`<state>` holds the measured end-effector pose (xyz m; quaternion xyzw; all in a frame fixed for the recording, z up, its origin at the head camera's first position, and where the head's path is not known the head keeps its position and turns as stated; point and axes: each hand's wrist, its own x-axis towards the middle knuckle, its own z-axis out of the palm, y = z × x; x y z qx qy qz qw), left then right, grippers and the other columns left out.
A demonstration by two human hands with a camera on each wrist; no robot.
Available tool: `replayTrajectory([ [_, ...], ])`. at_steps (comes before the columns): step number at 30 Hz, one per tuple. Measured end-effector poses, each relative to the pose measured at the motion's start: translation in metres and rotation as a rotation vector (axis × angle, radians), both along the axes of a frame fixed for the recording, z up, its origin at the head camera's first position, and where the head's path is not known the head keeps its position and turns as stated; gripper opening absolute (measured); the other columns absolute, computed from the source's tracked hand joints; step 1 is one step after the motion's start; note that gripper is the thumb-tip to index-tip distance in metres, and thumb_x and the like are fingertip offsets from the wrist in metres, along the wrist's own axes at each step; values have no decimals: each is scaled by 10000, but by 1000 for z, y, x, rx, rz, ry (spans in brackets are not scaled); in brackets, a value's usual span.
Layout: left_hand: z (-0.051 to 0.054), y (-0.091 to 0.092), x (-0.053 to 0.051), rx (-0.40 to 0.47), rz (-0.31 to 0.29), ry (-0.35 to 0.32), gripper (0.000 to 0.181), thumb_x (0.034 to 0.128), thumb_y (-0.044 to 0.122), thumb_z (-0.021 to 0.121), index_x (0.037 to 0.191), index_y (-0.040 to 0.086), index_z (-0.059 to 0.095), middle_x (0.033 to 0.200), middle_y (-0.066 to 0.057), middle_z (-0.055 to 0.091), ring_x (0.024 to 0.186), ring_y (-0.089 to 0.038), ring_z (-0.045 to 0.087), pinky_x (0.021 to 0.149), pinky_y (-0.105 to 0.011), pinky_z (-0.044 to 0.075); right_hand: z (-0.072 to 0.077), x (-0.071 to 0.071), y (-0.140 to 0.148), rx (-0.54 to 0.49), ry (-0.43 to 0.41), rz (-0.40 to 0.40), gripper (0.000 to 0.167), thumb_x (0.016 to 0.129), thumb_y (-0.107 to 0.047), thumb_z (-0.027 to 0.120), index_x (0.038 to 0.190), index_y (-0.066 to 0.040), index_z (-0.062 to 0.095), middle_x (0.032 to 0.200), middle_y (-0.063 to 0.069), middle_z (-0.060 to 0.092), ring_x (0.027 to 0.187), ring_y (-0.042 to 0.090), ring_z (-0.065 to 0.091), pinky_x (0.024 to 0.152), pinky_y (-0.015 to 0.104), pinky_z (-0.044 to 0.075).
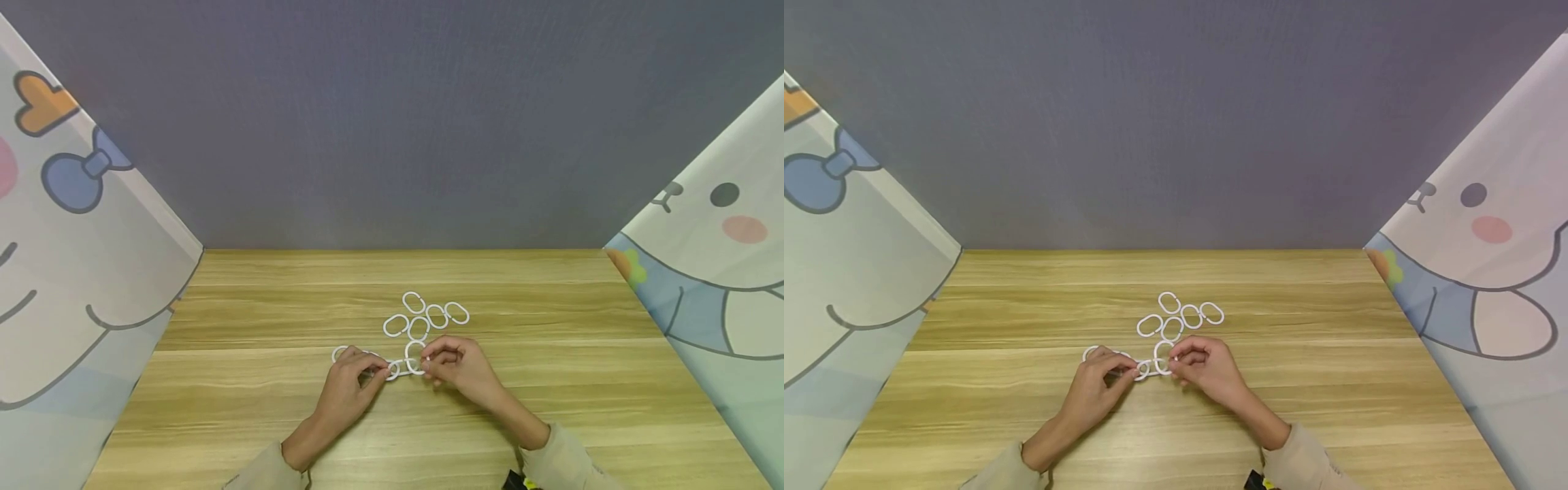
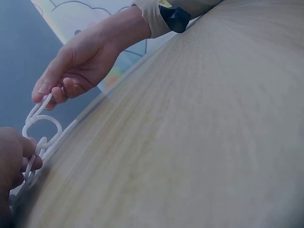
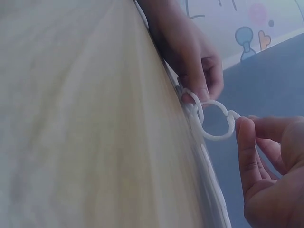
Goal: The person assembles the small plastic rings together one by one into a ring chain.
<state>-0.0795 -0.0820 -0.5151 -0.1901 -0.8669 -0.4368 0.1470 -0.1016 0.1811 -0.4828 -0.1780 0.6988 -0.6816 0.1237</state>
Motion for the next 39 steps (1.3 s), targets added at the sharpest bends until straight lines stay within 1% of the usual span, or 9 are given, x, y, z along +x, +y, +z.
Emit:
replayTrajectory([
  [3,0,0,0,-3,-1,1,138,890,97,927,944,189,841,888,137,776,855,-33,573,715,-242,506,0,1,-2,-6,-15,7,235,964,69,785,1142,193,695,925,320,757,758,118,761,656,265,647],
  [8,-1,0,0,-6,-7,5,123,906,100,916,940,192,841,882,149,767,853,-34,570,715,-245,508,-2,2,-2,-8,-3,26,236,967,66,783,1140,199,692,930,310,763,775,122,769,670,271,652],
  [17,-3,-1,-1,-8,-18,29,167,872,81,944,945,192,843,883,149,769,861,-23,576,715,-238,520,-7,2,-4,0,31,28,211,956,92,781,1116,202,699,901,355,742,772,117,773,671,298,661],
  [20,-2,0,-1,-11,-17,18,160,874,86,944,945,190,845,884,157,767,863,-22,576,719,-240,521,-7,2,-4,-4,33,11,199,958,100,775,1108,200,690,896,355,736,767,123,768,660,299,660],
  [23,-2,0,-1,-7,-19,6,163,873,78,943,944,188,845,884,161,763,866,-25,576,722,-243,522,-8,2,-5,-1,31,-39,237,945,117,778,1123,201,646,904,309,722,758,131,758,639,293,651],
  [27,-2,0,0,3,-18,-6,172,871,71,943,942,192,845,881,161,757,870,-26,575,724,-240,527,-9,0,-4,7,-1,-107,415,932,141,765,1289,165,554,942,151,701,751,136,743,619,280,636],
  [31,-2,0,0,8,-20,-8,170,875,76,942,943,196,843,884,160,758,875,-26,579,730,-242,534,-11,-2,-3,16,-10,-94,582,942,163,695,1486,148,488,937,70,671,736,125,707,614,255,614],
  [35,-2,0,0,10,-21,-7,173,875,73,941,942,199,843,887,164,759,877,-27,582,733,-247,536,-12,-2,-2,26,11,-47,517,963,159,650,1470,159,545,921,82,637,720,97,665,611,218,585],
  [39,-2,0,0,7,-19,-11,173,874,74,942,941,200,844,886,167,757,873,-29,580,728,-245,530,-13,-2,-3,26,-11,-56,397,1007,129,654,1398,152,592,939,126,642,705,89,665,604,205,579],
])
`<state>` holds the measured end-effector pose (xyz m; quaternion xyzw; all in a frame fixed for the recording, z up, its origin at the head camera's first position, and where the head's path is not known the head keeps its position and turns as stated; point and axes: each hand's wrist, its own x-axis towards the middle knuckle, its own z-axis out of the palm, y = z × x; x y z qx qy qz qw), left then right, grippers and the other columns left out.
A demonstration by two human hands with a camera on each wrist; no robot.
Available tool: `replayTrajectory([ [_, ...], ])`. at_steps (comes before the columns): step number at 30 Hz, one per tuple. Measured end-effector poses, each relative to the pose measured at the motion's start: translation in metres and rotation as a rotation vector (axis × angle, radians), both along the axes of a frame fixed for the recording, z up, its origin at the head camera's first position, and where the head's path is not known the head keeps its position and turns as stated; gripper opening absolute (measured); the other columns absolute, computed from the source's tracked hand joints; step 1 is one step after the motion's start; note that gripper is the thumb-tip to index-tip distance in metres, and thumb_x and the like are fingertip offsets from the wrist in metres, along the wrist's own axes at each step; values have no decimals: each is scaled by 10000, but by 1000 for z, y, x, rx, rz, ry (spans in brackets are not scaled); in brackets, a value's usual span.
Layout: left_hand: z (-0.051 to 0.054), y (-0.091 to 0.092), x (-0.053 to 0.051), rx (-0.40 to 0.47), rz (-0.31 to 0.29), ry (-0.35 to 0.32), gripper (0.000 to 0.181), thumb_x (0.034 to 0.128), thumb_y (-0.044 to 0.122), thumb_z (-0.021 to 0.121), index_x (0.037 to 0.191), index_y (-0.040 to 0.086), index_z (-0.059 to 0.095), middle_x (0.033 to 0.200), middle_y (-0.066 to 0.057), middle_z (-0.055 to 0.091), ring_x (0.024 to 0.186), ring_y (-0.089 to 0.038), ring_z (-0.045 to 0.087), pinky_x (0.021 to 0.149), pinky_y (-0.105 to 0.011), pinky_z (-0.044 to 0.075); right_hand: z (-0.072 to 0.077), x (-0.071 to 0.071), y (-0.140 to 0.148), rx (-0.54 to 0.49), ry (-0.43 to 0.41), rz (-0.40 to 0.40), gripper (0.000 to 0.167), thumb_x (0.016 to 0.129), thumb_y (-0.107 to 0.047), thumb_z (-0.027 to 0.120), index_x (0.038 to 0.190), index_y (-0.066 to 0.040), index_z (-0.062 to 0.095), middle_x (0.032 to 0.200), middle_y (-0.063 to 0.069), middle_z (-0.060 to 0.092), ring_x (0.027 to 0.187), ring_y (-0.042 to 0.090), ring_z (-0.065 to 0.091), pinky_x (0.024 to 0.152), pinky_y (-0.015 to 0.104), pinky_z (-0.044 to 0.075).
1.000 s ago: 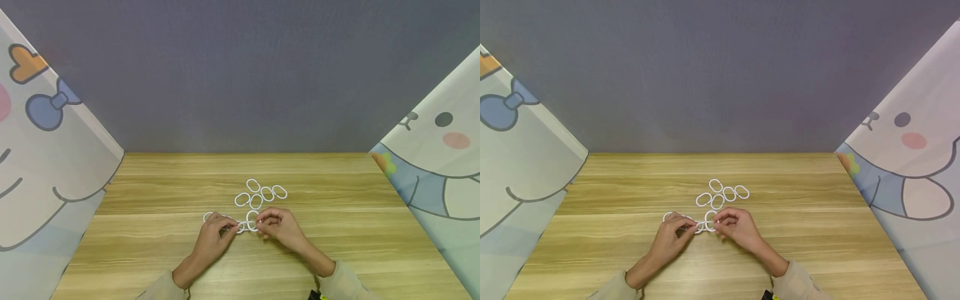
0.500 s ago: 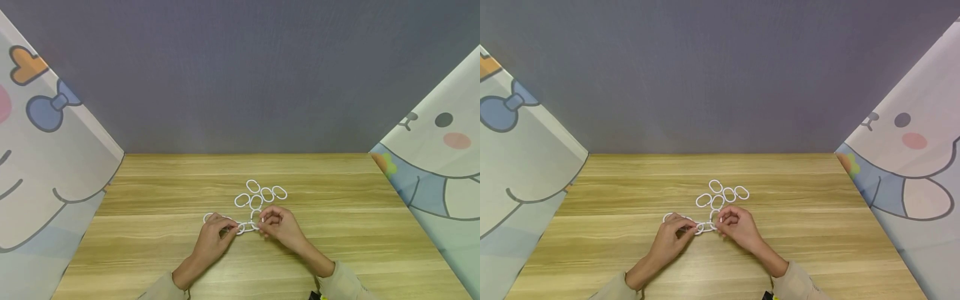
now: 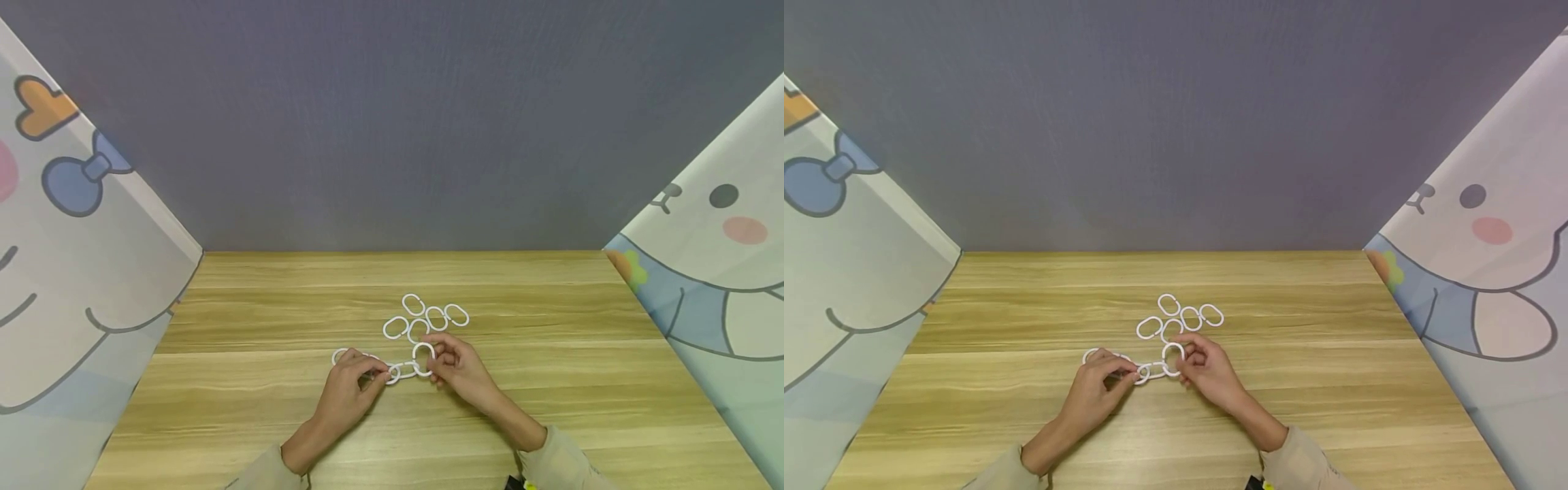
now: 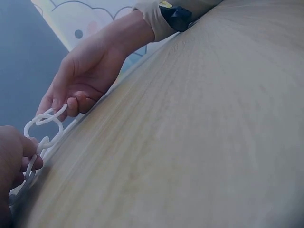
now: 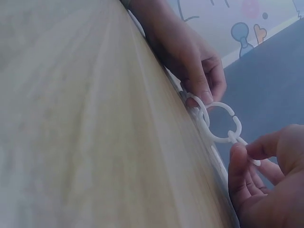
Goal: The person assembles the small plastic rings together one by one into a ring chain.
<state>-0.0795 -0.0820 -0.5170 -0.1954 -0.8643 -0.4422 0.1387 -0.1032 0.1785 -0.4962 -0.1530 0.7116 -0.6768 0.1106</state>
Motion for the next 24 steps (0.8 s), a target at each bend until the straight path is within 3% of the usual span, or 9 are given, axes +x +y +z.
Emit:
replayTrajectory([
  [6,0,0,1,-5,5,-4,172,872,72,943,938,195,842,883,159,759,868,-26,573,724,-241,525,1,1,-1,38,-47,-111,209,1028,58,705,1204,138,627,926,123,674,631,104,648,547,212,545],
  [9,1,0,0,-3,10,-5,166,877,71,939,937,191,841,886,156,764,873,-27,581,727,-244,529,1,0,-2,42,-58,-163,197,1026,40,728,1169,134,632,905,119,672,614,110,646,524,204,523],
  [14,1,0,0,-5,30,-16,160,883,70,932,936,187,838,883,165,763,876,-33,590,727,-251,526,1,-1,-1,28,-13,-173,262,1022,72,716,1262,167,670,890,176,681,623,92,657,517,198,526],
  [24,1,0,1,12,67,-40,186,897,62,920,953,215,830,861,195,737,881,-56,595,745,-266,523,0,1,0,47,41,-209,116,1044,53,704,1099,154,688,891,205,737,676,104,719,537,209,556],
])
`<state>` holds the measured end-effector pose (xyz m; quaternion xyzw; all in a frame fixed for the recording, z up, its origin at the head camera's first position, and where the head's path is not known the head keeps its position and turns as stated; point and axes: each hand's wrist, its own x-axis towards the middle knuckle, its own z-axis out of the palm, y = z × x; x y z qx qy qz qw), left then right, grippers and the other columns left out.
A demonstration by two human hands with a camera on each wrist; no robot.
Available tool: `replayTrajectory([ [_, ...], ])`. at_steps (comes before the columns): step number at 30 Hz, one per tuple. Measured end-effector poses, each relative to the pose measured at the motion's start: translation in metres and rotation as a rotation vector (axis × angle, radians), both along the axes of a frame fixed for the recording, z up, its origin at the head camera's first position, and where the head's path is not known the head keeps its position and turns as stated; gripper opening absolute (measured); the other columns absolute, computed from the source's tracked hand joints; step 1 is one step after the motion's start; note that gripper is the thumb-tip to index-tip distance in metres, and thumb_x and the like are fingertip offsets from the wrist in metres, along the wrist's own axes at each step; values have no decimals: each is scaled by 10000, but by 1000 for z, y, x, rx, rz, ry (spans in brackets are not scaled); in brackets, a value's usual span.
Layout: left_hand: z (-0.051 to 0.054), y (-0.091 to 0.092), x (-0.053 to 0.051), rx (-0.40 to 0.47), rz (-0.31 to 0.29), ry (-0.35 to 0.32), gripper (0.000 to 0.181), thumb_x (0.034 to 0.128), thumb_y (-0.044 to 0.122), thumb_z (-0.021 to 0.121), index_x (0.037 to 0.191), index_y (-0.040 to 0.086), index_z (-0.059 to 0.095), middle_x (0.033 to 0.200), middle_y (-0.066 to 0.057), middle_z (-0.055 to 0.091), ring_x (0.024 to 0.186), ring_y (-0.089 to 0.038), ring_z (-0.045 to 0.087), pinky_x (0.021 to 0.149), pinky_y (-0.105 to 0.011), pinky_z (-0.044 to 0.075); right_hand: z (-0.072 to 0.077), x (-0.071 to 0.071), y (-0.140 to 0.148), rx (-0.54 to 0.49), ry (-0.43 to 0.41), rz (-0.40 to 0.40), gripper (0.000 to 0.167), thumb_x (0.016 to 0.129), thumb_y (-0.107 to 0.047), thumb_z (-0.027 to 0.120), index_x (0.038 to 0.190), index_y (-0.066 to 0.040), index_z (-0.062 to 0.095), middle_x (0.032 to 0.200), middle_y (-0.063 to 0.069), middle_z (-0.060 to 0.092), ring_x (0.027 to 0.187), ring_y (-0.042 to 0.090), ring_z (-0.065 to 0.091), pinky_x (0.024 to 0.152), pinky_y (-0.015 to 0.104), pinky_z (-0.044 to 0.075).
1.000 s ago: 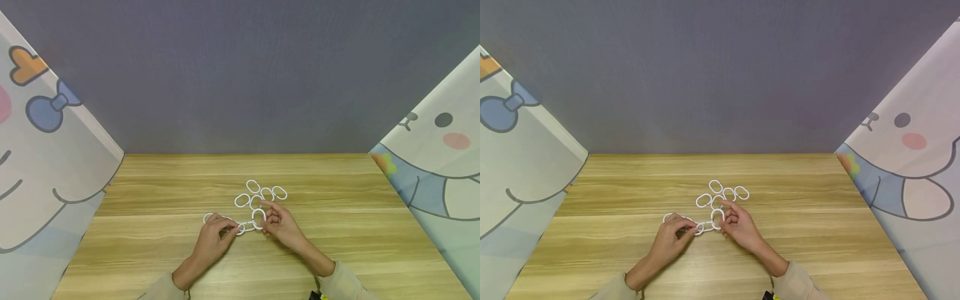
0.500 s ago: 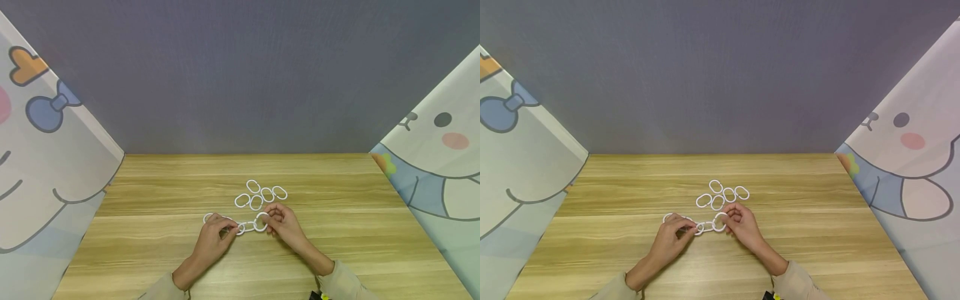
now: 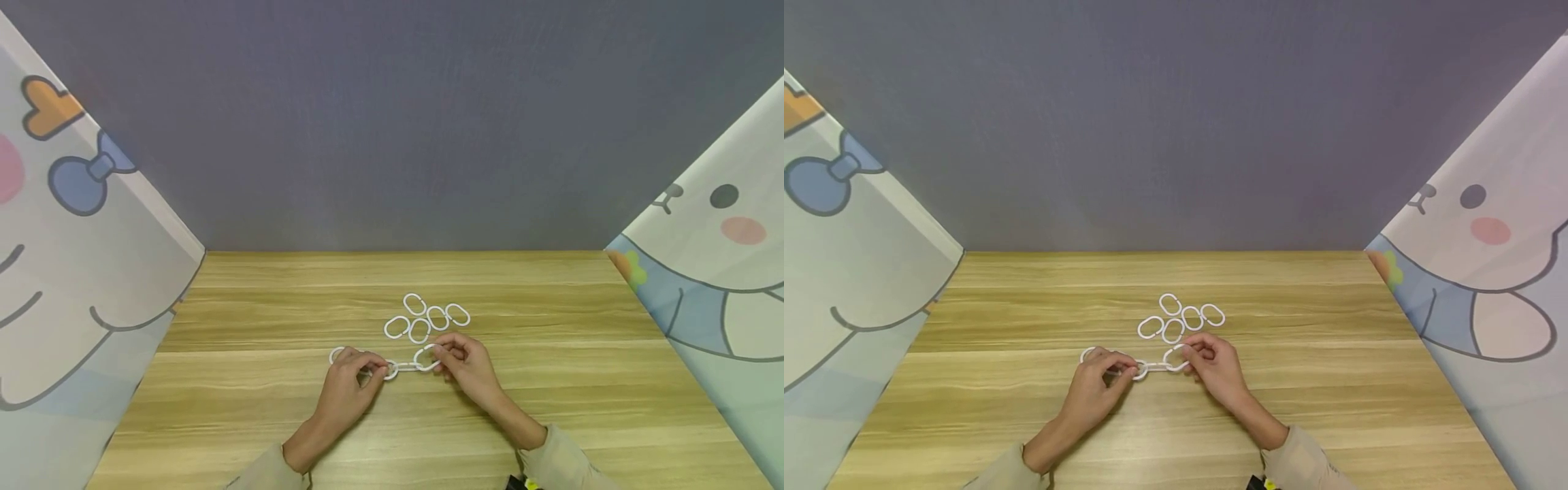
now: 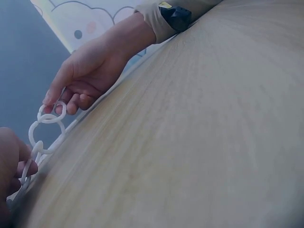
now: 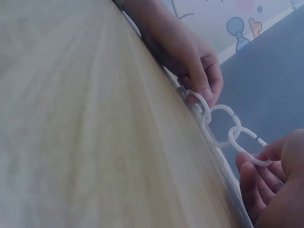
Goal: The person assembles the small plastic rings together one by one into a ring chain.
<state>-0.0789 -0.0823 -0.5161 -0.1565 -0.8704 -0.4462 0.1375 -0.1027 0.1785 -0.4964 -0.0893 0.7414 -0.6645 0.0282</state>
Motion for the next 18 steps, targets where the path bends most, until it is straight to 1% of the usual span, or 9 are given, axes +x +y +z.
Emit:
replayTrajectory([
  [3,0,0,0,12,21,-1,198,899,54,916,950,224,827,854,198,725,886,-60,599,760,-274,537,0,1,1,10,9,-13,108,1049,38,706,1086,138,687,890,217,738,673,113,719,527,212,548],
  [8,1,-1,0,23,74,11,187,891,34,909,932,195,824,834,175,714,885,-66,611,796,-288,594,-2,1,3,25,25,-11,94,1039,18,734,1074,103,714,827,216,712,625,99,641,524,207,518],
  [11,1,-1,-1,22,100,28,177,890,28,904,923,181,822,835,157,725,889,-78,623,803,-301,612,-3,2,4,37,55,1,74,1027,23,749,1059,87,726,822,225,701,621,94,616,530,211,518],
  [14,0,-1,-1,19,123,47,182,882,29,907,914,184,820,838,149,739,894,-87,629,803,-312,609,-5,4,5,44,89,22,61,1017,37,758,1047,83,731,834,237,704,632,94,629,532,224,539],
  [18,-1,-1,-1,16,142,72,194,868,24,916,903,187,817,841,147,747,887,-93,633,798,-319,604,-6,6,5,39,97,49,62,1014,45,757,1046,90,728,826,244,714,635,95,645,527,231,551],
])
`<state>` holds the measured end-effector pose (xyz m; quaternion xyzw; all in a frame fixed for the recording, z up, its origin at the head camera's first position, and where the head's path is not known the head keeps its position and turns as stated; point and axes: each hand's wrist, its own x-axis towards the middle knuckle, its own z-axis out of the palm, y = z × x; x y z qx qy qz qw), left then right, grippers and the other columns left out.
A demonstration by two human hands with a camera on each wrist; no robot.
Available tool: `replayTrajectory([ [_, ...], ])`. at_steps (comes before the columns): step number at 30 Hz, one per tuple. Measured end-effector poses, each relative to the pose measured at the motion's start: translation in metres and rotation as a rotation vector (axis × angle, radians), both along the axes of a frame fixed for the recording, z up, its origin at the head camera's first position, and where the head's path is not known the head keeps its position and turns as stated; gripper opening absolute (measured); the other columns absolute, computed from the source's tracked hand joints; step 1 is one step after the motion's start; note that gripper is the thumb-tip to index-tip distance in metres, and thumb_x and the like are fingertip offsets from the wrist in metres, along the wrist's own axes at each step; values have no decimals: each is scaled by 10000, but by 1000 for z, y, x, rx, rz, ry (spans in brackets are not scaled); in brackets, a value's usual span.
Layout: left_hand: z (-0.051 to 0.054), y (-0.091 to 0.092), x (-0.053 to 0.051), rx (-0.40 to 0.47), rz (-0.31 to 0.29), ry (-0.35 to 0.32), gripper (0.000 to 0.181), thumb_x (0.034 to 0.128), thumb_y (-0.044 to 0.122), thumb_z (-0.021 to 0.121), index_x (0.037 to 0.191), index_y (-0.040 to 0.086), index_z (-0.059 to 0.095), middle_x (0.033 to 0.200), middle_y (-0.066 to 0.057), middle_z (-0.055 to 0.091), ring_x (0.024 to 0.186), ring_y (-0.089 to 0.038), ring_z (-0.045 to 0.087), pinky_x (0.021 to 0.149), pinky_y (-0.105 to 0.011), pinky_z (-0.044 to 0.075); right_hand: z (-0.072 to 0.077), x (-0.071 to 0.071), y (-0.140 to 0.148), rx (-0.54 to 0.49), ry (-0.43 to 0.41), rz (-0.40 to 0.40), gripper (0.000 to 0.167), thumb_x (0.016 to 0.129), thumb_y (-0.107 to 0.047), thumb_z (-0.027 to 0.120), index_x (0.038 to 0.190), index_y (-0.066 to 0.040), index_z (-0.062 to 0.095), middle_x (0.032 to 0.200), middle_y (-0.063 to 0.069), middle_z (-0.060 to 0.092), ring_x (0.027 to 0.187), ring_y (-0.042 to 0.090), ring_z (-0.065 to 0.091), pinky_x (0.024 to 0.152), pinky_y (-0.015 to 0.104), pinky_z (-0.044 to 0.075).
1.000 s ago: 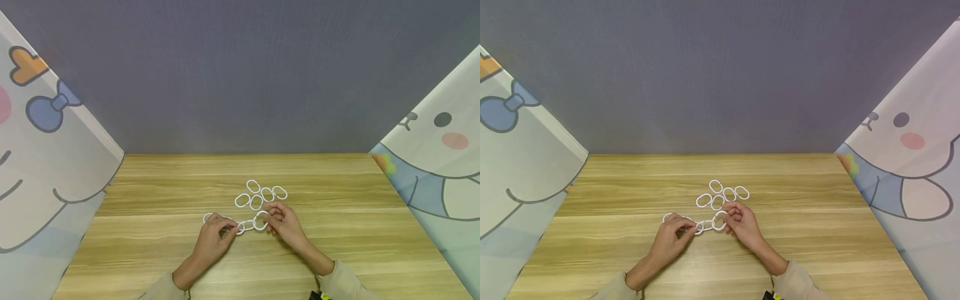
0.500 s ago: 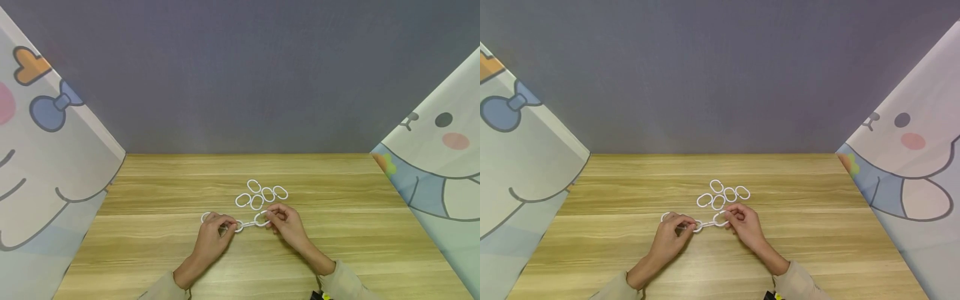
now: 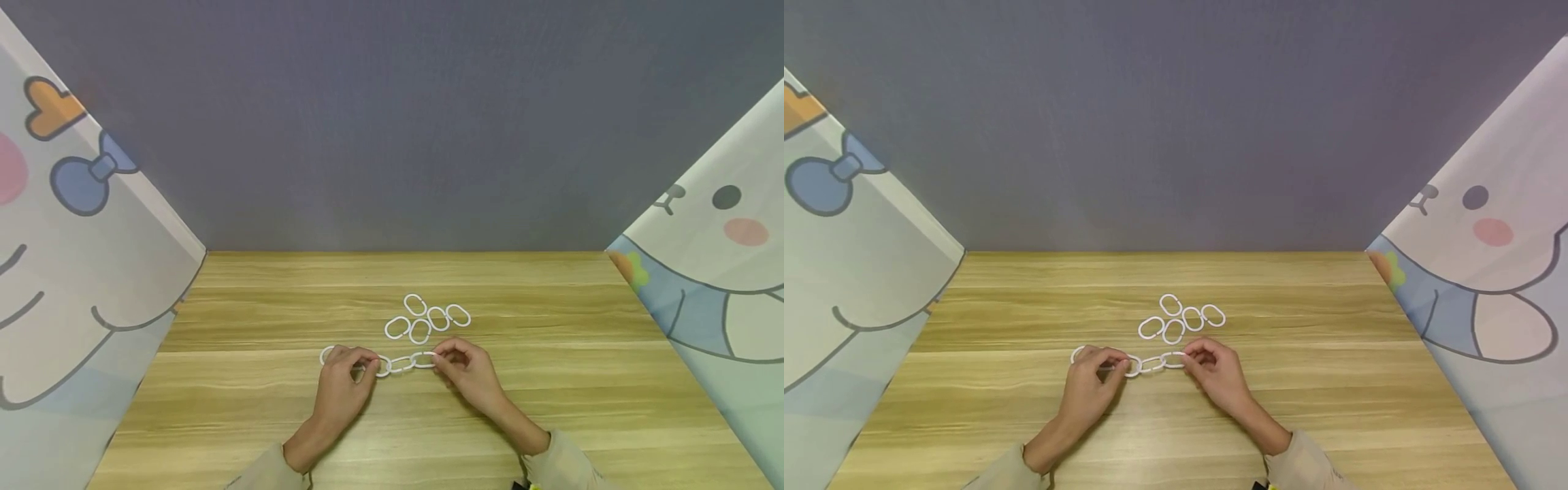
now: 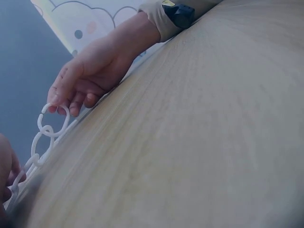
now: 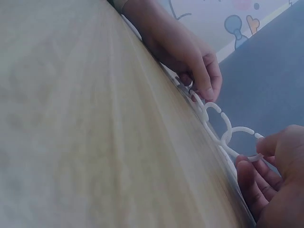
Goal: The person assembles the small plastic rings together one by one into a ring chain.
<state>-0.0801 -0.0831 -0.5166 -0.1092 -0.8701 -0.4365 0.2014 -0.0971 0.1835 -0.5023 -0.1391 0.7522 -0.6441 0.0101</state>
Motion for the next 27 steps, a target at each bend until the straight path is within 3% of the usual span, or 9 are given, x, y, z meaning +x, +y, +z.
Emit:
replayTrajectory([
  [7,-1,-1,0,30,-26,65,214,860,-5,917,933,174,825,891,130,764,900,-86,635,795,-312,597,-2,0,0,4,-29,17,74,1010,54,755,1059,96,721,842,242,734,655,90,672,534,226,556],
  [14,-1,0,-2,100,-199,195,207,893,-49,877,998,119,818,960,55,781,887,-125,679,753,-279,618,-3,-1,1,38,5,27,65,1005,36,771,1054,64,738,843,209,754,653,86,672,515,236,547],
  [22,3,6,-3,129,-213,172,252,885,-56,863,1093,75,810,1007,44,796,902,-142,692,737,-308,595,-4,0,1,54,10,36,60,993,35,788,1038,50,751,854,186,773,696,99,725,527,224,546],
  [27,6,17,-3,148,-231,90,354,922,1,856,1249,89,754,1043,49,790,924,-135,703,767,-298,584,-5,-1,0,62,3,39,53,990,35,792,1029,39,757,857,172,780,703,99,731,545,221,557],
])
